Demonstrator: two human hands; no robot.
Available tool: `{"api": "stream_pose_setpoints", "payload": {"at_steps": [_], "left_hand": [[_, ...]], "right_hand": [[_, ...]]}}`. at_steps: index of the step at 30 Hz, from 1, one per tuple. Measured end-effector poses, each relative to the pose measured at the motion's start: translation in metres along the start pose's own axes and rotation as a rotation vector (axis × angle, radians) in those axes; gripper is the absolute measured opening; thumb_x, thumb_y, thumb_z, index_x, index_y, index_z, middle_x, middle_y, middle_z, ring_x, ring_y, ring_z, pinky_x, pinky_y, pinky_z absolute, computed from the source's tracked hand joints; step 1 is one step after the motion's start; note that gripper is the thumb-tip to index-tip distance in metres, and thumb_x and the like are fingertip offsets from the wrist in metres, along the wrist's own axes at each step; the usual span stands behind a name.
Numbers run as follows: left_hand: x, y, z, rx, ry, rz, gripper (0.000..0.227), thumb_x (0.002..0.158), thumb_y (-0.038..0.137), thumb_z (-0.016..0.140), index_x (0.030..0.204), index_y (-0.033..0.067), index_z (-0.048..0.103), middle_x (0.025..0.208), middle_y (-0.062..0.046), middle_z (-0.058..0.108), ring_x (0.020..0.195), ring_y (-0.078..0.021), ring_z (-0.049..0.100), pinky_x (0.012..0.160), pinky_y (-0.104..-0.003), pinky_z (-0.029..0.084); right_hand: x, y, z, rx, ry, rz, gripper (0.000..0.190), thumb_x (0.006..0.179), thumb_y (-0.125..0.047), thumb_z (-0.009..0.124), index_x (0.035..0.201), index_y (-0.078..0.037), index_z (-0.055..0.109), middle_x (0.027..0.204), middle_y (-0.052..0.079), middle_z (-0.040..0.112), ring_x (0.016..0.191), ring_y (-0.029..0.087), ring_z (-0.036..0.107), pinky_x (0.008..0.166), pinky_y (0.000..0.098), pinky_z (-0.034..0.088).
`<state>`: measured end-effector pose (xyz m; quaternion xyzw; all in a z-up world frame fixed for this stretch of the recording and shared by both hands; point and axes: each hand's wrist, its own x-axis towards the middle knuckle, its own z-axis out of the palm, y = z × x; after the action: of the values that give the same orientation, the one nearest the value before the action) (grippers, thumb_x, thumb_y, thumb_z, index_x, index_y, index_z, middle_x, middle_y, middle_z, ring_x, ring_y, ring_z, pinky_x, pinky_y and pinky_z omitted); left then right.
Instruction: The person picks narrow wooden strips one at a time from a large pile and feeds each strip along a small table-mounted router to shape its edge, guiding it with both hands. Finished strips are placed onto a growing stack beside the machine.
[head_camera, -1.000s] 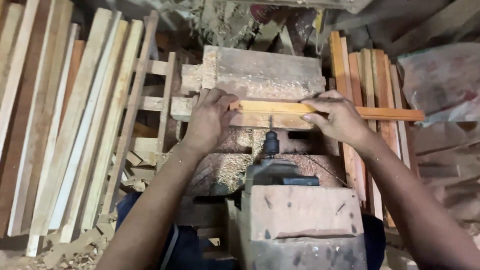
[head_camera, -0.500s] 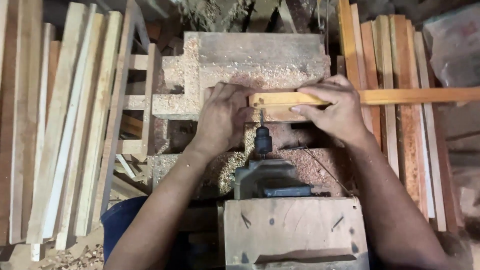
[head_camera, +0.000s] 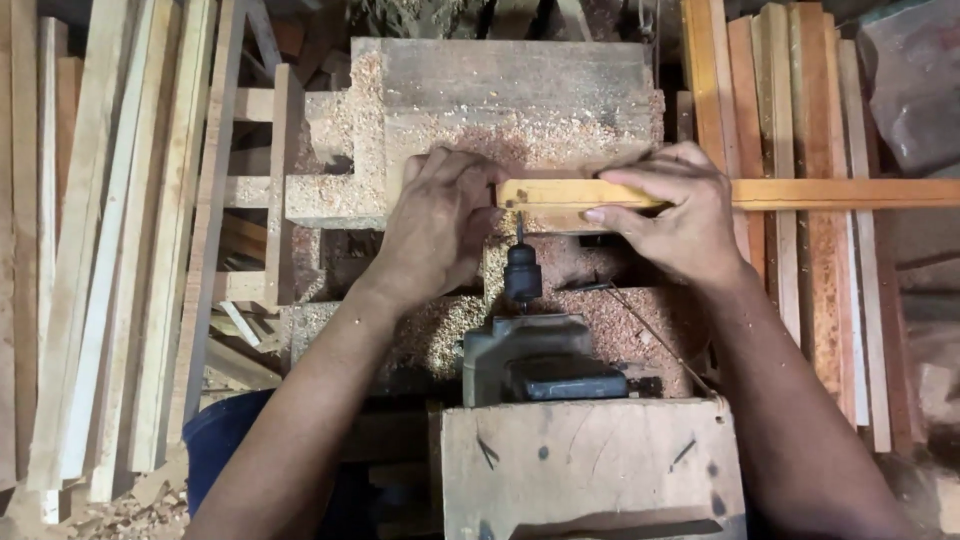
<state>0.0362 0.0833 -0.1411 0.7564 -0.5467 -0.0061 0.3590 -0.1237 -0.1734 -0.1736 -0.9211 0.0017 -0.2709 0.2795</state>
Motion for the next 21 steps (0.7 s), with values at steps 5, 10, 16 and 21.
{"api": "stream_pose_setpoints", "payload": {"at_steps": [5, 10, 16, 21], "left_hand": [[0.0, -0.005, 0.008, 0.006, -0.041, -0.007, 0.024, 0.092, 0.011, 0.073, 0.116, 0.0058, 0.069, 0.103, -0.009, 0.068, 0.101, -0.0264, 0.057, 0.092, -0.038, 0.038], [-0.003, -0.018, 0.018, 0.128, 0.032, 0.002, 0.033, 0.091, 0.017, 0.076, 0.122, 0.0067, 0.068, 0.106, -0.008, 0.061, 0.101, -0.0263, 0.052, 0.09, -0.038, 0.038], [-0.005, -0.026, 0.019, 0.053, 0.01, -0.04, 0.031, 0.092, 0.015, 0.075, 0.12, 0.0052, 0.069, 0.103, -0.008, 0.054, 0.1, -0.0261, 0.049, 0.092, -0.037, 0.037], [-0.008, -0.033, 0.025, 0.07, 0.015, 0.004, 0.031, 0.09, 0.019, 0.078, 0.117, 0.0066, 0.069, 0.103, -0.006, 0.052, 0.099, -0.025, 0.05, 0.093, -0.037, 0.037]], "right_hand": [[0.001, 0.005, 0.007, -0.015, 0.033, 0.033, 0.037, 0.071, -0.017, 0.098, 0.104, -0.012, 0.082, 0.098, 0.015, 0.078, 0.089, 0.039, 0.069, 0.083, 0.0433, 0.052], [0.007, 0.009, 0.022, -0.013, 0.055, 0.007, 0.037, 0.072, -0.017, 0.097, 0.106, -0.012, 0.082, 0.099, 0.015, 0.079, 0.092, 0.038, 0.069, 0.085, 0.0425, 0.052], [0.009, 0.004, 0.023, 0.014, 0.058, -0.014, 0.038, 0.07, -0.015, 0.098, 0.104, -0.013, 0.082, 0.097, 0.014, 0.079, 0.089, 0.039, 0.068, 0.084, 0.0435, 0.052], [0.008, -0.004, 0.022, -0.006, 0.062, -0.015, 0.039, 0.071, -0.017, 0.099, 0.105, -0.011, 0.082, 0.096, 0.015, 0.078, 0.088, 0.039, 0.068, 0.082, 0.0445, 0.053]]}}
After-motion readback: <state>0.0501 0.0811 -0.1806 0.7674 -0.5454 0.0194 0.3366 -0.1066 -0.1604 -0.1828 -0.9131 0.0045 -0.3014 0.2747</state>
